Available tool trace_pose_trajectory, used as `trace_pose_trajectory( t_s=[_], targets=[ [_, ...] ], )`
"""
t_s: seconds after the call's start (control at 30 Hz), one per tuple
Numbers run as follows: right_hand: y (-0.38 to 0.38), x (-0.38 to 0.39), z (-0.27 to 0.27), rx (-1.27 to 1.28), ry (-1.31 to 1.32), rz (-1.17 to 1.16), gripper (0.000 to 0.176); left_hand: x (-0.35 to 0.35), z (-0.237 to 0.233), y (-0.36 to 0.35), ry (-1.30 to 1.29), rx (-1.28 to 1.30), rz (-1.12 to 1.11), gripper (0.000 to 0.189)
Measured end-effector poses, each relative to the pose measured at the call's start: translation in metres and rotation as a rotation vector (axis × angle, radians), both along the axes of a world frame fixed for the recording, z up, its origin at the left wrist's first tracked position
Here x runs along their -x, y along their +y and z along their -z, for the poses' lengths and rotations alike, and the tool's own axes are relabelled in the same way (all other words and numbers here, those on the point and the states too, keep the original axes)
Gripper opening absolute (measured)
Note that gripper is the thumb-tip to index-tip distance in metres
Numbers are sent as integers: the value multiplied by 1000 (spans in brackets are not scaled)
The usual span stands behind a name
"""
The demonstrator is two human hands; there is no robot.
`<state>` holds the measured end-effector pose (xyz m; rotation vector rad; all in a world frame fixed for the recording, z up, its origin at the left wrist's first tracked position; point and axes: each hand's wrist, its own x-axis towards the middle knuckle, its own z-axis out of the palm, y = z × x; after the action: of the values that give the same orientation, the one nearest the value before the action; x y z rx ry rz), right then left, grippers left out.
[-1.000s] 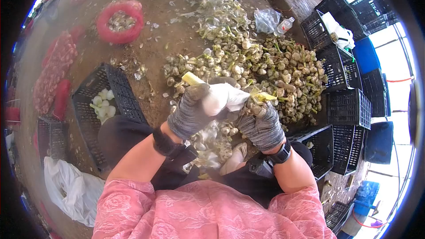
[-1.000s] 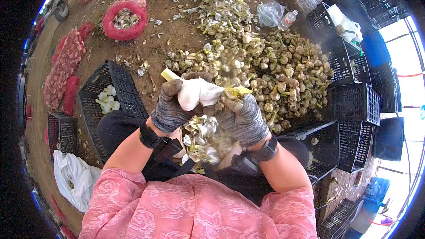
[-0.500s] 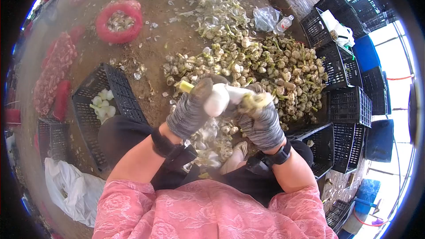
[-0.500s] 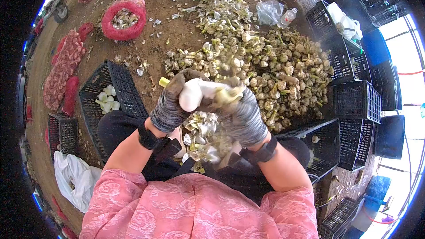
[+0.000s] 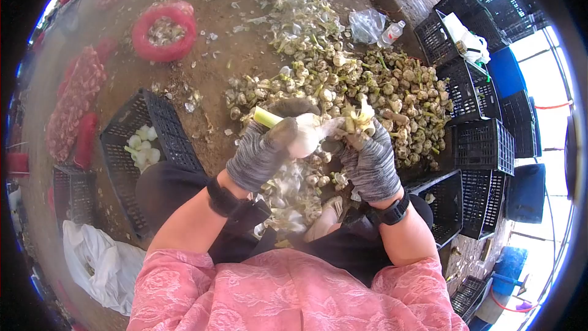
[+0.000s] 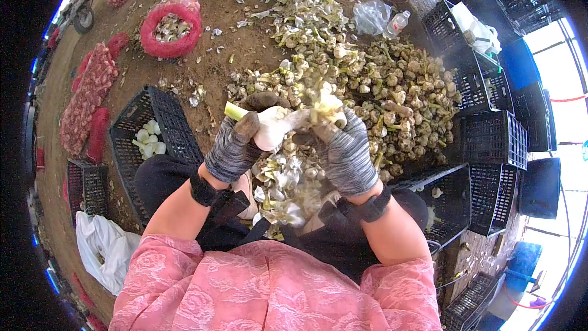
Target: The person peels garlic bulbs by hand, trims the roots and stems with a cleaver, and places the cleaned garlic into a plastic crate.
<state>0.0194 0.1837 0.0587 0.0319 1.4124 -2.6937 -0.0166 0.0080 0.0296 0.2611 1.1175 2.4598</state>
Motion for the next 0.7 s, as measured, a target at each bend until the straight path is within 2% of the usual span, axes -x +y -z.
trace_pose_trajectory(
  t_s=[0.03,0.07,0.23,0.3,0.37,0.4,0.43,0.5,0.53,0.6,0.63,0.7],
  targets=[
    [1,1,-2,20,-50,20,29,0,-1,0,-27,-81,19,49],
    [1,2,-4,-67,-102,42,27,0,-2,0,-27,-81,18,49],
    [4,-2,1,-51,-134,47,28,2,2,-7,-160,-194,54,39],
    [4,-2,4,-64,-144,41,31,4,8,-7,-181,-165,39,38],
    [1,-1,16,46,-59,-53,35,3,8,-3,-198,-137,25,39],
    [-11,-2,0,-412,137,-30,41,1,5,3,-164,-133,-21,39],
    [-16,-6,8,-515,122,51,39,-2,1,6,-131,-130,-66,40],
    [-15,-8,6,-738,167,122,32,-4,-6,3,-151,-119,11,43],
    [-14,-6,6,-739,168,123,32,-3,-5,4,-114,-79,8,45],
    [-11,2,5,-1090,634,227,25,-2,-3,4,-39,1,-2,47],
    [-11,2,5,-1089,637,225,25,-2,-4,3,-37,1,-6,47],
    [-12,-4,7,-697,360,186,21,-4,-5,2,-108,-84,55,50]
  ],
)
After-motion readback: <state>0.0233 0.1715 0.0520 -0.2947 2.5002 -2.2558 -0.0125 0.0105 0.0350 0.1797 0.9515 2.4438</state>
